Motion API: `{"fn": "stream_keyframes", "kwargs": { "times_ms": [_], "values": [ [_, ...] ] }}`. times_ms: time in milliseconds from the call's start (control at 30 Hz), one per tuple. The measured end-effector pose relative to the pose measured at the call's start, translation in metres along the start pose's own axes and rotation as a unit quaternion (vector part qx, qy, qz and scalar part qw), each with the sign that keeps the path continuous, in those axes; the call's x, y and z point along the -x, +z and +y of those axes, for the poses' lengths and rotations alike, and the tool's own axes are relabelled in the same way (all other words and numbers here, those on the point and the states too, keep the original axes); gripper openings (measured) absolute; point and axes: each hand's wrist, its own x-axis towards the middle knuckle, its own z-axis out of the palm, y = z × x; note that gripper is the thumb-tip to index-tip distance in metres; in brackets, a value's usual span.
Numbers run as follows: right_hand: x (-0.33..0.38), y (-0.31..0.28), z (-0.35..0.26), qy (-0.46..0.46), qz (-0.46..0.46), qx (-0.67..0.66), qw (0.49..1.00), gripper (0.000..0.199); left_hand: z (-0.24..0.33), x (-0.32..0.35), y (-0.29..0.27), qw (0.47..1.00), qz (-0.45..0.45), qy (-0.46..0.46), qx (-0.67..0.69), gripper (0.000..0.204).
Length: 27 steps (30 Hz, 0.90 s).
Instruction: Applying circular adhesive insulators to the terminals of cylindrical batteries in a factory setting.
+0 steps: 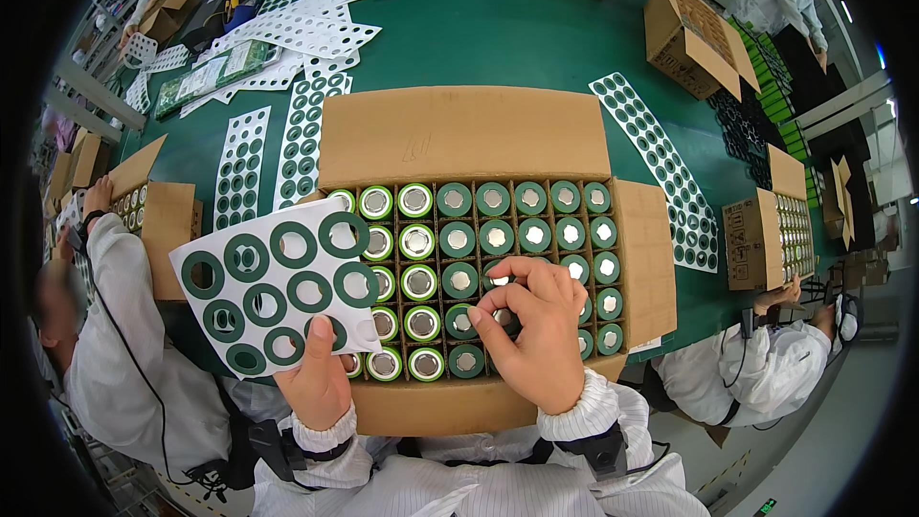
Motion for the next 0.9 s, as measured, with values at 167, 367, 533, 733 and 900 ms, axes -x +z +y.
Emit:
{"fn": "stream_keyframes", "kwargs": {
  "times_ms": [167,367,533,733,900],
  "values": [
    [-0.0001,-0.0005,0.0001,0.001,0.0,-0.001,1.0,0.008,0.001,0.0002,-0.0002,1.0,-0.003,-0.016,0.01,0.032],
    [-0.0002,-0.0006,0.0017,0.012,0.006,-0.026,1.0,0.008,0.0039,0.0007,-0.0003,1.0,-0.021,-0.019,0.006,0.031],
    [-0.0005,0.0003,-0.0005,0.006,0.007,-0.015,1.0,0.008,0.0011,-0.0002,-0.0001,1.0,-0.016,0.012,0.011,0.031],
    [-0.0007,0.0007,-0.0011,0.006,0.011,-0.006,1.0,0.008,0.0013,0.0014,-0.0015,1.0,0.003,-0.025,0.0,0.031],
    [-0.0002,0.0005,-0.0009,0.006,0.012,-0.004,1.0,0.008,0.005,0.0022,-0.0003,0.999,-0.004,-0.033,0.01,0.032]
  ]
}}
